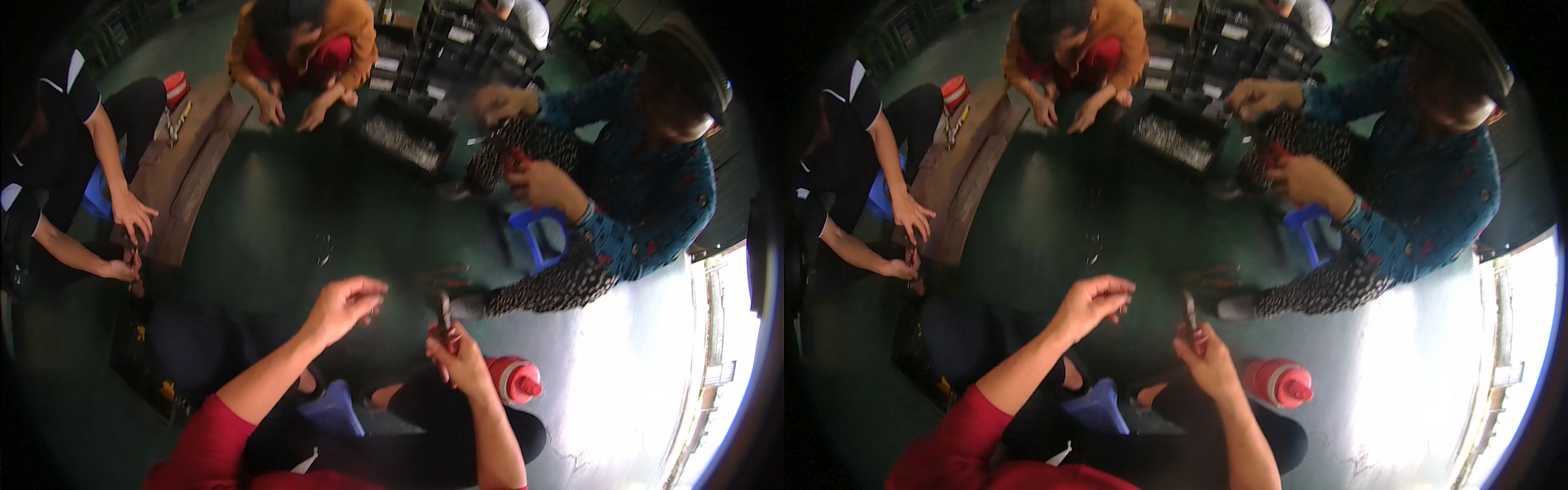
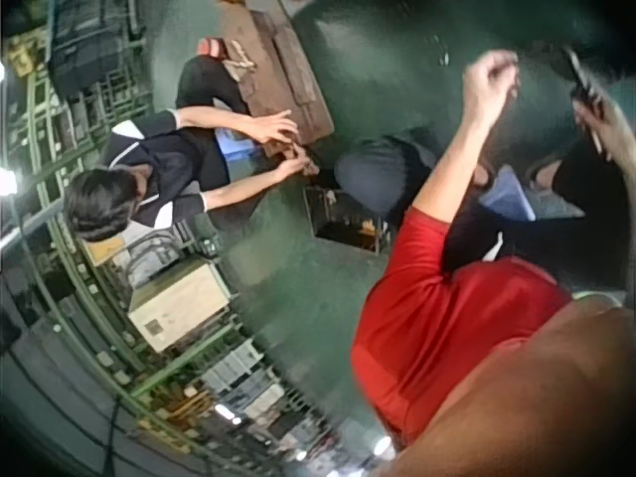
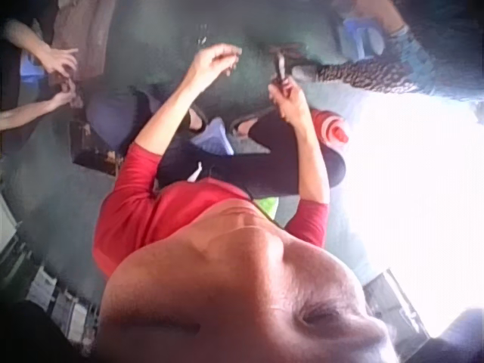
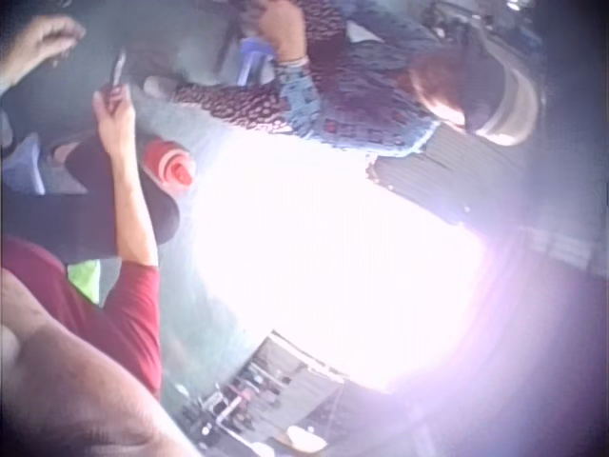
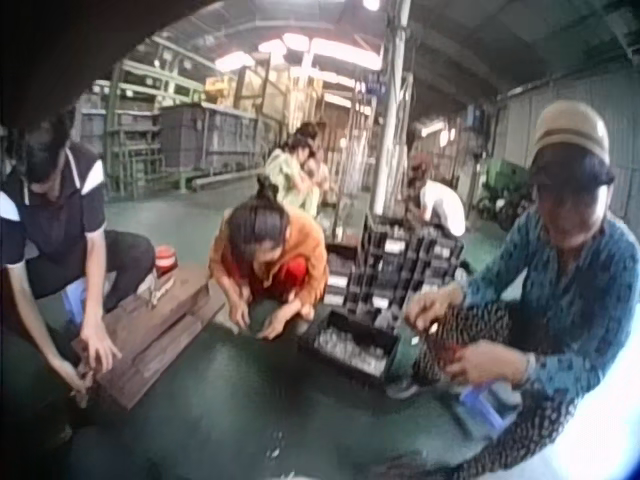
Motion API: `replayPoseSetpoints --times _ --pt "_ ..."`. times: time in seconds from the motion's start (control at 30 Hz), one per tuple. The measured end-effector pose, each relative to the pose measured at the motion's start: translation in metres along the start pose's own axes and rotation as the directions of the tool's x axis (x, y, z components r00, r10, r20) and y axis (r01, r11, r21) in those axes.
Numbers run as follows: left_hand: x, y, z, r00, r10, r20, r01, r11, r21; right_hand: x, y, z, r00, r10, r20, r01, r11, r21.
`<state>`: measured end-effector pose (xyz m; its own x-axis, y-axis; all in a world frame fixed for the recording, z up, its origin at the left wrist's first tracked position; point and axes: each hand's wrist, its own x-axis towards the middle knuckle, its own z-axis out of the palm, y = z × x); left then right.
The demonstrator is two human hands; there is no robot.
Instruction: The person sits on a low stool and uses pliers to bend small metal wire pieces into loops. They repeatedly pick up wire segments, bend them, and place them on the floor. Towards the end, they handle a large coil of wire.
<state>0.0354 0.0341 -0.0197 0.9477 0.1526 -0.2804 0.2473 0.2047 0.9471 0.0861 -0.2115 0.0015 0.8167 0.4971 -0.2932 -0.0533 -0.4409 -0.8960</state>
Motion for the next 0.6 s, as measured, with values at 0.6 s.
replayPoseSetpoints --times 0.6 --pt "-0.008 0.027 -0.003 1.0 0.014 0.021 -0.011 0.99 -0.138 -0.007 -0.03 0.008 0.971 0.082 0.225 -0.091 0.995 0.028"
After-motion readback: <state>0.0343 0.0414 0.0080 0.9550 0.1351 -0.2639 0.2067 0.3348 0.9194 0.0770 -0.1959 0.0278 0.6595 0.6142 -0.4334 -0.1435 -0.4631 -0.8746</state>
